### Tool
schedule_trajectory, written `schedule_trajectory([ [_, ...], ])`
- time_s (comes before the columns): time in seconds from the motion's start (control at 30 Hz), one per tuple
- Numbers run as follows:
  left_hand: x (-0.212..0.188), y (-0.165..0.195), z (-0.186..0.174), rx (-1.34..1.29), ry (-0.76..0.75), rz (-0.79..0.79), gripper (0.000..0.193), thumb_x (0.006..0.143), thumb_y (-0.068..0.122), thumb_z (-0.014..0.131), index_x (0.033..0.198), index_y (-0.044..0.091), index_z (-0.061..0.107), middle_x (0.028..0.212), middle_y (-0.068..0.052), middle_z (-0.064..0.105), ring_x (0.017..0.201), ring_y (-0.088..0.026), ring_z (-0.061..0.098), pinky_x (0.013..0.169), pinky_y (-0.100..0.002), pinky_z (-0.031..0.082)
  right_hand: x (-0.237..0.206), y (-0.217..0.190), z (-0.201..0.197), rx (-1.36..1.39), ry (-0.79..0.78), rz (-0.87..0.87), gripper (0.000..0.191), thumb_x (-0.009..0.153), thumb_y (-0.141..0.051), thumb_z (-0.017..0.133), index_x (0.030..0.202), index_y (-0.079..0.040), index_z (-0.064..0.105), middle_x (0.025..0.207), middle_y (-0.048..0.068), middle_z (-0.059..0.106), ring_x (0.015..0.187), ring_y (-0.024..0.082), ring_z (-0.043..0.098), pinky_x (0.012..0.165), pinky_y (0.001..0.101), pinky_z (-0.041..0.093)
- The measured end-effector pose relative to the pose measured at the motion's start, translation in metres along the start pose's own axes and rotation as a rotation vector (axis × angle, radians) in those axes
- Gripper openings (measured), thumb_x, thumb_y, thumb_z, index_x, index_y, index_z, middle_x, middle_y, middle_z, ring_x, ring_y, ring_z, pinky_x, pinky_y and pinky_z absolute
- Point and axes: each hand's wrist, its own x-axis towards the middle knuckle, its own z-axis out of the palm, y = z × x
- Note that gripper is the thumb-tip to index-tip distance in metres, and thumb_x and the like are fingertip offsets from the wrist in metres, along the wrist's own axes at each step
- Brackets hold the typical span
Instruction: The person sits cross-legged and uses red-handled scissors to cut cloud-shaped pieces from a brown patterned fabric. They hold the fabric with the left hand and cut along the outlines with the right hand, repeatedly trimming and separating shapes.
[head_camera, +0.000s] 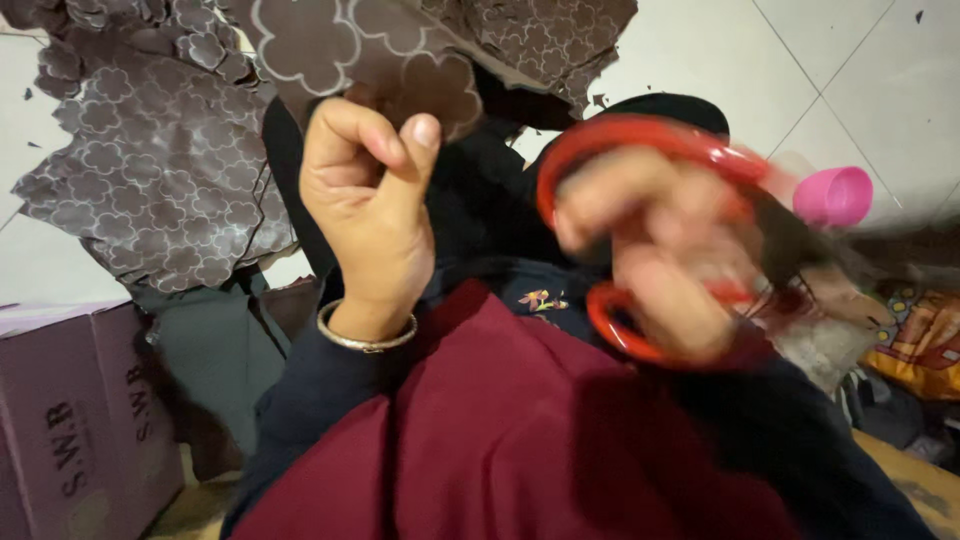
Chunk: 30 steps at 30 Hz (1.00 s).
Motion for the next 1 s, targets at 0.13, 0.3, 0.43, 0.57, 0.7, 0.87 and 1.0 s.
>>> schedule_trajectory([
  [0.13,-0.007,-0.008,0.011,-0.047,-0.012,-0.004,0.03,0.106,-0.012,0.076,0.1,0.009,0.056,0.099,0.002,0.057,0.086,-0.004,0.052,0.084,-0.019,0.044,0.014,0.048,-0.005,-0.386,0.432,0.169,0.033,0.094,-0.002,0.076,0.111,-0.009,0.049,0.115,0.01,0.056,0.098,0.017,0.057,0.088,0.0326,0.046],
  [0.3,-0.01,-0.006,0.018,-0.263,-0.124,-0.348,0.04,0.09,-0.011,0.076,0.123,0.006,0.062,0.124,-0.006,0.067,0.116,-0.017,0.066,0.106,-0.033,0.055,0.015,0.067,-0.017,-0.234,0.47,0.042,0.024,0.102,0.005,0.072,0.112,-0.006,0.053,0.116,0.01,0.066,0.11,0.016,0.066,0.103,0.0309,0.053],
  [0.43,-0.009,-0.003,0.015,-0.276,-0.189,-0.472,0.043,0.097,-0.01,0.075,0.136,-0.001,0.061,0.125,-0.01,0.067,0.115,-0.018,0.066,0.104,-0.033,0.054,0.021,0.062,-0.022,-0.217,0.461,0.041,0.024,0.103,0.007,0.072,0.112,-0.006,0.054,0.11,0.007,0.064,0.109,0.016,0.065,0.099,0.0301,0.052],
  [0.57,-0.008,-0.004,0.013,-0.171,-0.203,-0.449,0.037,0.1,-0.007,0.073,0.135,-0.004,0.061,0.122,-0.01,0.069,0.112,-0.017,0.066,0.105,-0.033,0.054,0.023,0.06,-0.022,-0.291,0.472,0.037,0.024,0.103,0.007,0.074,0.111,-0.006,0.055,0.108,0.006,0.061,0.109,0.017,0.066,0.101,0.031,0.053],
  [0.7,-0.009,-0.005,0.014,-0.081,-0.201,-0.364,0.034,0.099,-0.003,0.073,0.13,0.0,0.059,0.126,-0.007,0.069,0.117,-0.015,0.067,0.108,-0.032,0.055,0.021,0.059,-0.032,-0.319,0.483,0.1,0.026,0.099,0.0,0.076,0.114,-0.006,0.056,0.111,0.01,0.067,0.107,0.016,0.065,0.1,0.0304,0.053],
  [0.87,-0.004,0.004,0.006,-0.038,-0.213,-0.359,0.025,0.103,-0.003,0.071,0.126,0.0,0.061,0.119,-0.007,0.071,0.109,-0.014,0.067,0.102,-0.029,0.055,0.006,0.043,-0.05,-0.38,0.301,0.169,0.032,0.099,-0.026,0.076,0.117,-0.005,0.059,0.117,0.01,0.067,0.106,0.018,0.066,0.097,0.0313,0.054],
  [1.0,-0.001,0.008,0.0,-0.014,-0.224,-0.332,0.021,0.103,-0.004,0.072,0.122,0.001,0.064,0.111,-0.003,0.068,0.102,-0.01,0.063,0.096,-0.025,0.051,-0.019,0.025,-0.06,-0.6,0.085,0.261,0.049,0.103,-0.05,0.069,0.106,-0.003,0.059,0.1,0.004,0.061,0.091,0.015,0.058,0.083,0.0287,0.047],
])
